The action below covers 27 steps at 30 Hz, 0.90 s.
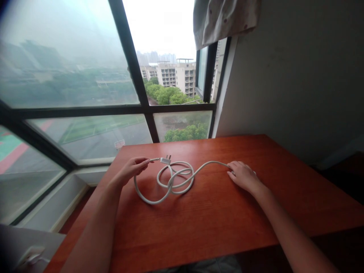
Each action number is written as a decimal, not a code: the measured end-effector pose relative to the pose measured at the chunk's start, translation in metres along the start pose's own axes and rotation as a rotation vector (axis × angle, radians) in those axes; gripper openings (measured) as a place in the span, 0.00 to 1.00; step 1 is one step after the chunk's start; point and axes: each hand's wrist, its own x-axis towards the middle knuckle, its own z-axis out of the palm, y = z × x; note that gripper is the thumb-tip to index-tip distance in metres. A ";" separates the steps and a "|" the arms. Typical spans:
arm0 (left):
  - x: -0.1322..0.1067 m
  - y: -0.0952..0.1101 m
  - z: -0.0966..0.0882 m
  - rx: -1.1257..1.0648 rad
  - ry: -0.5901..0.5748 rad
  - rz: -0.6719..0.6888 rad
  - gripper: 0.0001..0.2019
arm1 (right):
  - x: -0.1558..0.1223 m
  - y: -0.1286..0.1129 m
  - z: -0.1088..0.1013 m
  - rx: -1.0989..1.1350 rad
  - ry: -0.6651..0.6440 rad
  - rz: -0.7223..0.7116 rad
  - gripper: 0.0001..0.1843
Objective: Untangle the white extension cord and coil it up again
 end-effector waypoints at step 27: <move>0.003 -0.003 0.009 0.180 -0.069 0.057 0.21 | 0.046 -0.025 -0.038 0.845 0.579 0.383 0.18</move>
